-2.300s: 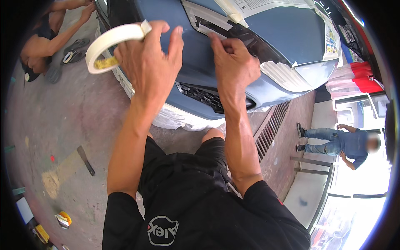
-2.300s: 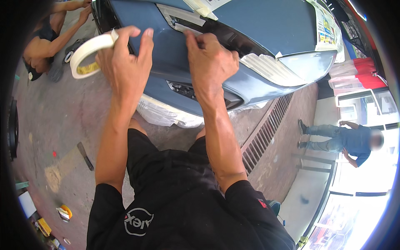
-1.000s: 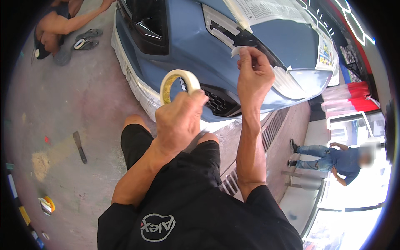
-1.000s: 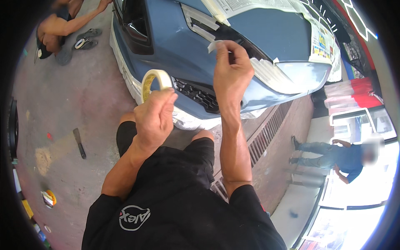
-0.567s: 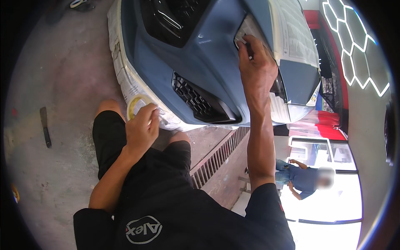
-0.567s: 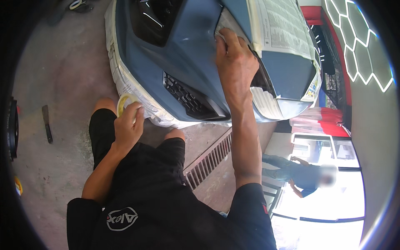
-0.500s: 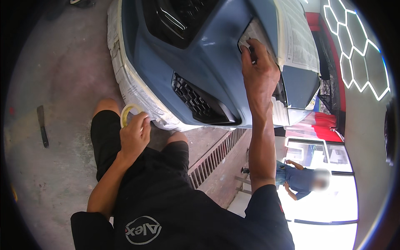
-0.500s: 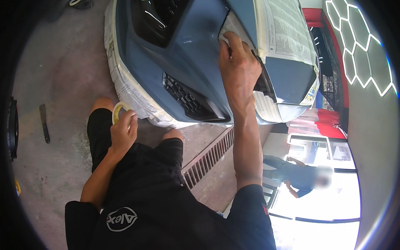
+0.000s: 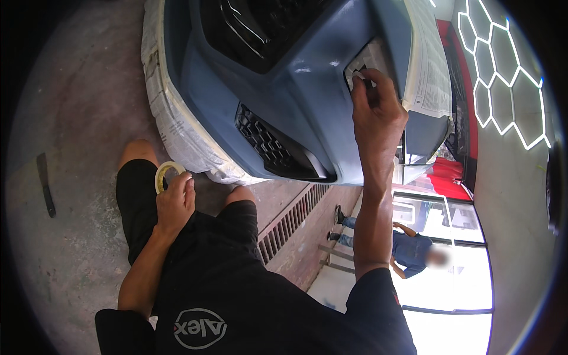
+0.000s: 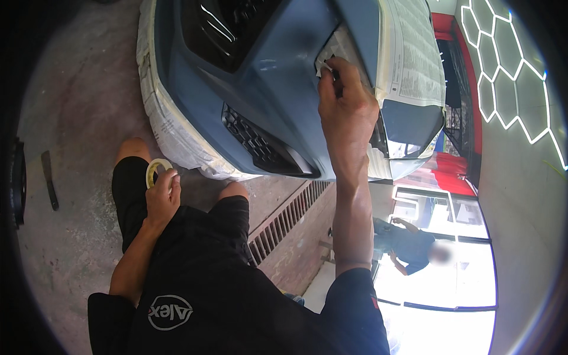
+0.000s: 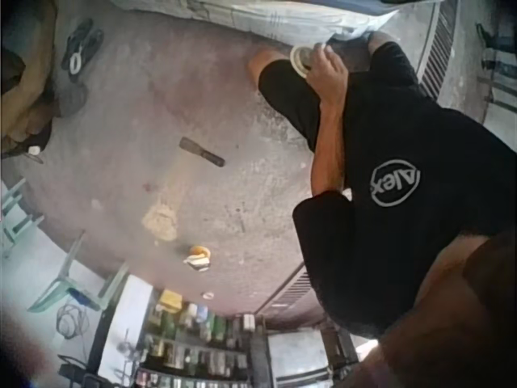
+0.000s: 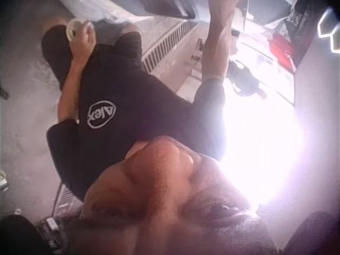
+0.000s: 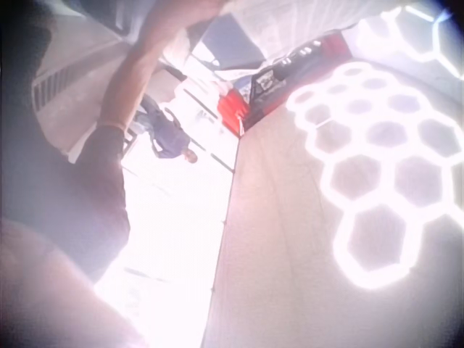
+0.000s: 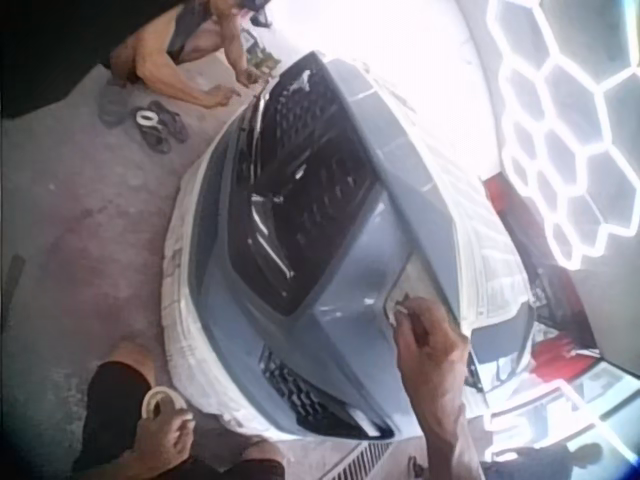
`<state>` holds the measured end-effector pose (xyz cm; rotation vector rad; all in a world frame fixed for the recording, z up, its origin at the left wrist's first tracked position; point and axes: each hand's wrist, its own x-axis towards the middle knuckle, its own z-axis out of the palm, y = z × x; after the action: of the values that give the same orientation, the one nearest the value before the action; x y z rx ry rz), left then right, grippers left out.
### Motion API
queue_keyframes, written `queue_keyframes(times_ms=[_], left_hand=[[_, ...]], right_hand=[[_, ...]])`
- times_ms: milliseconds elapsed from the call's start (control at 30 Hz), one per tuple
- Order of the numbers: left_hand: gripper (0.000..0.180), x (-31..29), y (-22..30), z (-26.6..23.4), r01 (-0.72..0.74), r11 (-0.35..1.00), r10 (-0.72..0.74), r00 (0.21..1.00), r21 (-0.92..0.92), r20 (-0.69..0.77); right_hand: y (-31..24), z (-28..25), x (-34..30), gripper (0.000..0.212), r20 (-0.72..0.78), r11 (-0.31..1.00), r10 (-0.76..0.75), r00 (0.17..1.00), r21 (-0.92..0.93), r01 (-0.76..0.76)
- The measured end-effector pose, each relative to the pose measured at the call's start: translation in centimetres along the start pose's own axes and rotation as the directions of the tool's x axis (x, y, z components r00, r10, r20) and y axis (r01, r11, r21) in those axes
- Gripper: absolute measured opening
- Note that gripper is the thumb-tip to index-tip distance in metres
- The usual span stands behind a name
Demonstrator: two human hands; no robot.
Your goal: The person applies masking tape and newspaper to the front of a car, covering the headlights and hood edges. They smooth the tape and paper to secure the mask in preparation for painting.
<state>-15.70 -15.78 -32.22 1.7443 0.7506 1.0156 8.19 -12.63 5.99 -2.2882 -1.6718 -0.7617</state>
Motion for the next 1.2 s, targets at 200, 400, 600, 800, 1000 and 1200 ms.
queue_keyframes(times_ms=[200, 400, 600, 800, 1000, 1200], left_hand=[[0.021, 0.1, 0.0, 0.1, -0.008, 1.0, 0.008, 1.0, 0.017, 0.0], [0.021, -0.2, -0.2, -0.1, 0.03, 0.999, -0.032, 0.998, 0.027, 0.05], [0.021, -0.1, -0.3, 0.0, 0.02, 0.999, -0.023, 0.999, 0.048, 0.05], [0.02, 0.1, 0.4, 0.0, 0.051, 0.999, -0.052, 0.998, 0.013, 0.047], [0.02, -0.1, 0.3, 0.1, 0.068, 0.998, -0.067, 0.997, -0.017, 0.048], [0.02, -0.1, 0.1, 0.3, 0.047, 0.999, -0.047, 0.998, -0.018, 0.044]], right_hand=[[0.8, 0.9, 0.3, 0.016, -0.032, 0.997, -0.061, 0.998, -0.055, 0.059], [0.8, 1.2, 0.3, 0.018, -0.046, 0.992, -0.077, 0.996, -0.103, 0.072], [1.3, 1.8, 0.5, 0.031, -0.134, 0.964, -0.18, 0.975, -0.221, 0.148], [1.2, 2.7, -0.1, 0.04, -0.219, 0.988, -0.109, 0.97, -0.132, 0.081], [2.4, 3.4, 0.2, 0.022, -0.295, 0.992, -0.117, 0.948, -0.076, 0.099], [1.8, 3.7, 0.9, 0.013, -0.334, 0.983, -0.18, 0.925, -0.089, 0.159]])
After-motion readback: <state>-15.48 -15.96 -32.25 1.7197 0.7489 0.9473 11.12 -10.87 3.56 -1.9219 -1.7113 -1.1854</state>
